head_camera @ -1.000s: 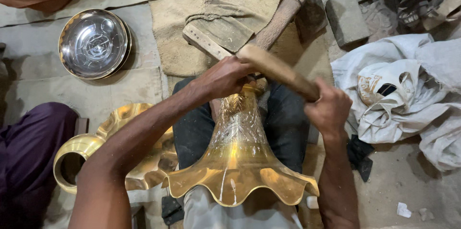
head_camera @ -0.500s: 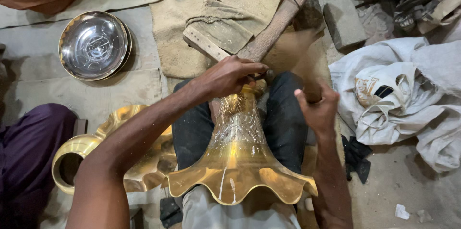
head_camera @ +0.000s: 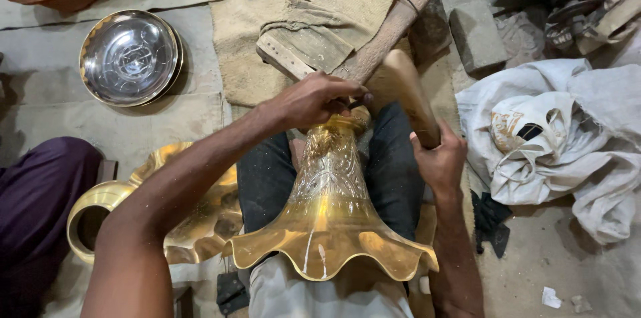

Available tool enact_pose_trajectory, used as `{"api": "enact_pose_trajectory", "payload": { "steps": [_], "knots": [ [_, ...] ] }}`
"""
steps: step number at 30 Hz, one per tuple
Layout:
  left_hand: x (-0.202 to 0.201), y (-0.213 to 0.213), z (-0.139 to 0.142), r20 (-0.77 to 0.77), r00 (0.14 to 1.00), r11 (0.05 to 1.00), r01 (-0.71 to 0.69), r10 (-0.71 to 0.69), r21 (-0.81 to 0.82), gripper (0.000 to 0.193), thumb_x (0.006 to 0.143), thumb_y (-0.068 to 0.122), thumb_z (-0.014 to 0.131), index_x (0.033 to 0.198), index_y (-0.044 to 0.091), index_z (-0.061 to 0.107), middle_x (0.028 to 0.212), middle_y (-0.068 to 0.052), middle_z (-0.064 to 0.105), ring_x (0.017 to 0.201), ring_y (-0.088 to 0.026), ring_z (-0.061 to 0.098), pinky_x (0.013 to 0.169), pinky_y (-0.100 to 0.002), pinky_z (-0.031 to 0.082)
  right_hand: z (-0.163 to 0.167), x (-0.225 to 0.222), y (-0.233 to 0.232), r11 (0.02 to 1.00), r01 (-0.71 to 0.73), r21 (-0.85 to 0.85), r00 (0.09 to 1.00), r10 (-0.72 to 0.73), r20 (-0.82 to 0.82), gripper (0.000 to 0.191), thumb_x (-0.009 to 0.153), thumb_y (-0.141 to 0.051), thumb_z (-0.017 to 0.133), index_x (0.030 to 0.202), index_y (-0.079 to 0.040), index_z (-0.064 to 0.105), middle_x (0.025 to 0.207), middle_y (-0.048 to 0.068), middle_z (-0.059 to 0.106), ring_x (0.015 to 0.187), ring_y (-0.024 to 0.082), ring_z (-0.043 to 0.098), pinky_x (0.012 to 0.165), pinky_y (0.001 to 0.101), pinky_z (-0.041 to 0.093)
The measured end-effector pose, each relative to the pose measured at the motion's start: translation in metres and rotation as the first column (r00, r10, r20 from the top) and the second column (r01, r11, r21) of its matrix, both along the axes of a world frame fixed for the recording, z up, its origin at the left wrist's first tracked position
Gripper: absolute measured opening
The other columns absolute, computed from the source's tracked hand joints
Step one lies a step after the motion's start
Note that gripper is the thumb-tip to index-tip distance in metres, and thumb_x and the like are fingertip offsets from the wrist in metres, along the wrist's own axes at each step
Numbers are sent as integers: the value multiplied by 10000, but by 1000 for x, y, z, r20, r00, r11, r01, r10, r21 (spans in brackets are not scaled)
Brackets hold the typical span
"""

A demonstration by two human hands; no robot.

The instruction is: The person sits on the floor with a flared brass vase on their lap and hammers a small punch against the vase's neck using a wooden mallet, working the engraved pattern around the rim. Other brass vessels lie on the floor beside them as they continue the hammering work.

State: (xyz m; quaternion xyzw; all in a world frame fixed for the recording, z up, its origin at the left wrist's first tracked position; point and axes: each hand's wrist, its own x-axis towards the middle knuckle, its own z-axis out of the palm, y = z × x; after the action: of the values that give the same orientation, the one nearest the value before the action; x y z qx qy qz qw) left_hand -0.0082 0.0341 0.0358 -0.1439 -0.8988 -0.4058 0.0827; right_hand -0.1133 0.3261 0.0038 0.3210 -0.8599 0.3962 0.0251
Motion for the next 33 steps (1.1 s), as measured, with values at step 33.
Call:
{"api": "enact_pose_trajectory", "payload": {
  "steps": [33],
  "knots": [
    [2, -4, 2, -56, 995, 996, 76, -79, -53, 370, 955, -12, 618, 1312, 53, 686, 1169, -169, 765, 859, -230, 789, 693, -360, 680, -19, 10, -13, 990, -31, -138, 994, 45, 104, 172, 900, -184, 827, 902, -74, 695, 703, 50, 649, 615, 202, 630, 637, 371, 516]
  ]
}}
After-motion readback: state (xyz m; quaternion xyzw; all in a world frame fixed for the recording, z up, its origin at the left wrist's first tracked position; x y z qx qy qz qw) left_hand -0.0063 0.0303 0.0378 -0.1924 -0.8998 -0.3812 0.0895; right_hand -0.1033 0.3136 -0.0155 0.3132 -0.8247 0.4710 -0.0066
